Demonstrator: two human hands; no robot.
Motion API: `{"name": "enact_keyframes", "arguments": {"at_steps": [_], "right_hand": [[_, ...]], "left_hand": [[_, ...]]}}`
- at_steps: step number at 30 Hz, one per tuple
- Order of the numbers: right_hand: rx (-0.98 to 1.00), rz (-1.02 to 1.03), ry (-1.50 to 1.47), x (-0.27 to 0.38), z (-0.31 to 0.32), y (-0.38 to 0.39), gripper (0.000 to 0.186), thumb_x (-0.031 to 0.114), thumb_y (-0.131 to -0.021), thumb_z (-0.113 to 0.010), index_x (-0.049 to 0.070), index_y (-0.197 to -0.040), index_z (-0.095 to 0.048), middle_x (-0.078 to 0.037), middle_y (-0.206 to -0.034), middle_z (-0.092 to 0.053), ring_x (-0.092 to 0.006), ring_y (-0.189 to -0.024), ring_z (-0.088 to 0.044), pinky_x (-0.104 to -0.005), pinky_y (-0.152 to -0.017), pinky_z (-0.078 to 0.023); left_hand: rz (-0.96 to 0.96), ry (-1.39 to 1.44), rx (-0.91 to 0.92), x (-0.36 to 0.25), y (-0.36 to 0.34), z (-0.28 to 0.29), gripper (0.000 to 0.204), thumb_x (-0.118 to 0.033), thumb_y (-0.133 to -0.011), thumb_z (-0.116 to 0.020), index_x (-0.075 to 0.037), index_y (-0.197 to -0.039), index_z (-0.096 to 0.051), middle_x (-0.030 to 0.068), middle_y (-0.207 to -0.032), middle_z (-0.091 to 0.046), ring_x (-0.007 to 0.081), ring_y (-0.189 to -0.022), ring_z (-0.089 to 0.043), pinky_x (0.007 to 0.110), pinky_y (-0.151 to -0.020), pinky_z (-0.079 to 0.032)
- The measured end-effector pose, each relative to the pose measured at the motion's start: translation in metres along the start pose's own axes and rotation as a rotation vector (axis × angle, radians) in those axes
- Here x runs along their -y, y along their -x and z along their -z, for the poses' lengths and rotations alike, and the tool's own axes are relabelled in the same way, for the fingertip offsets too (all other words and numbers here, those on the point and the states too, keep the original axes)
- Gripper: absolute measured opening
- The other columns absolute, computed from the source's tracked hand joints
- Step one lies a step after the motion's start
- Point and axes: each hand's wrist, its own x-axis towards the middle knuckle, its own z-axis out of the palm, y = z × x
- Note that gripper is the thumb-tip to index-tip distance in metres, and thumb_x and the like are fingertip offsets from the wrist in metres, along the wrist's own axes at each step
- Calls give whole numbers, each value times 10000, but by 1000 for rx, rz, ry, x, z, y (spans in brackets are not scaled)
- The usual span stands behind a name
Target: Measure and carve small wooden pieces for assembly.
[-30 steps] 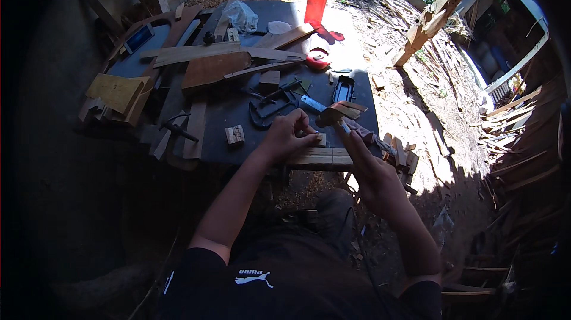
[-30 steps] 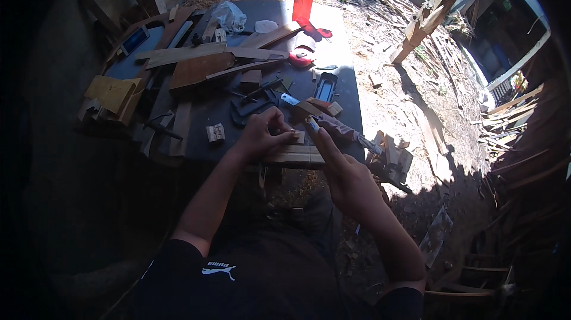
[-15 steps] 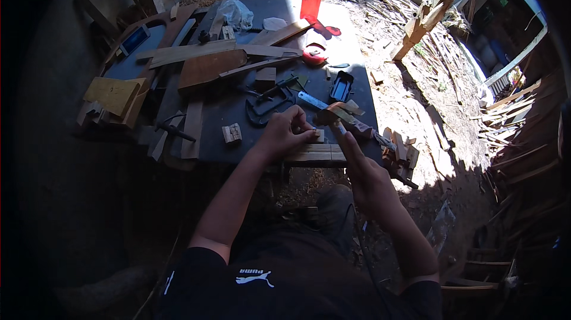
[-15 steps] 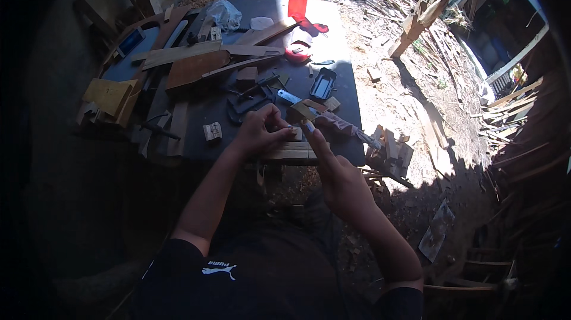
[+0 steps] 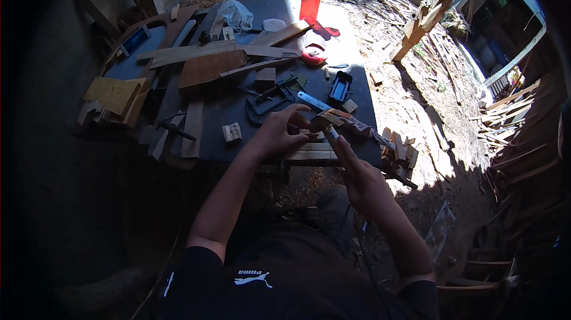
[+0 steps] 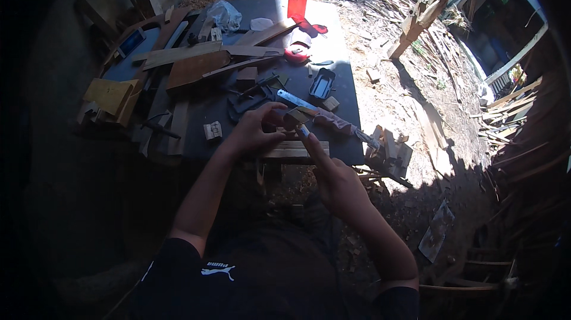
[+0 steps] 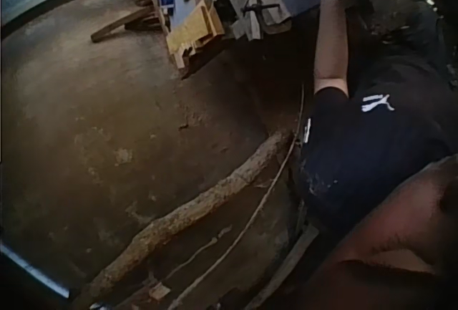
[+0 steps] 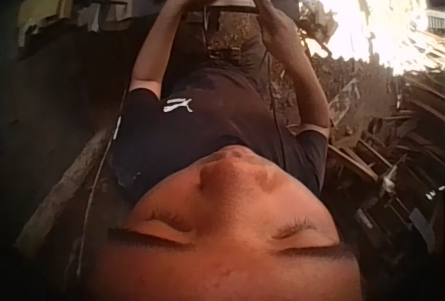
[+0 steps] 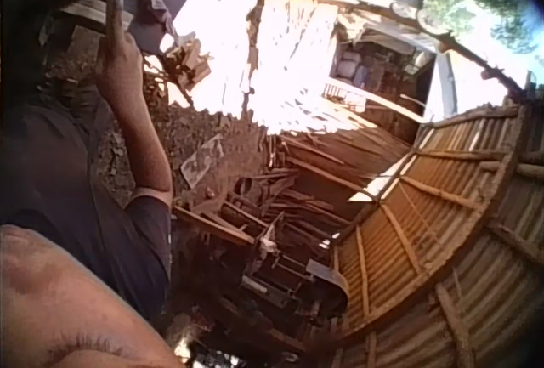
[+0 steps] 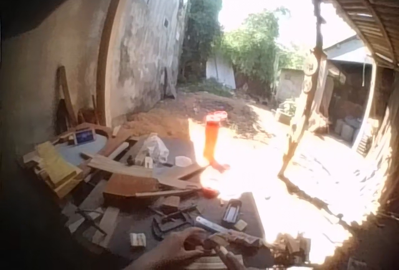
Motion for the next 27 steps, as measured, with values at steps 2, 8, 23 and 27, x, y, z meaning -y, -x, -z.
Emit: {"name": "enact_keyframes", "arguments": {"at_steps": [2,8,23,27], "right_hand": [[0,0,-4,2,3,-2,773,12,-967,-557,231,-1647,-262,-202,-816,-609,-377,-762,-629,-494,-738,-496],[-47,5,-35,3,0,-2,756,21,-972,-560,225,-1643,-276,-204,-852,-626,-374,-775,-631,-494,-739,-496],[94,-151,37,16,3,-3,819,-88,-945,-536,124,-1656,-191,-267,-1241,-670,-394,-1039,-700,-423,-821,-536],[-21,-107,85,28,14,0,844,-83,-932,-569,132,-1656,-193,-276,-1232,-671,-434,-1084,-687,-441,-879,-535]], "left_hand": [[23,-11,-4,-2,0,2,599,-127,-802,-828,-55,-1345,-587,121,-1062,-771,226,-1027,-739,361,-912,-578],[-239,-462,-127,13,1,-4,611,-202,-791,-841,-81,-1348,-619,77,-1019,-781,228,-991,-744,360,-858,-554],[132,-36,-39,11,0,-4,534,-181,-763,-868,-40,-1238,-670,103,-1025,-798,171,-974,-750,316,-846,-567],[112,-43,-54,18,1,-2,509,-160,-767,-867,-22,-1215,-667,116,-1033,-795,172,-951,-754,322,-863,-580]]}}
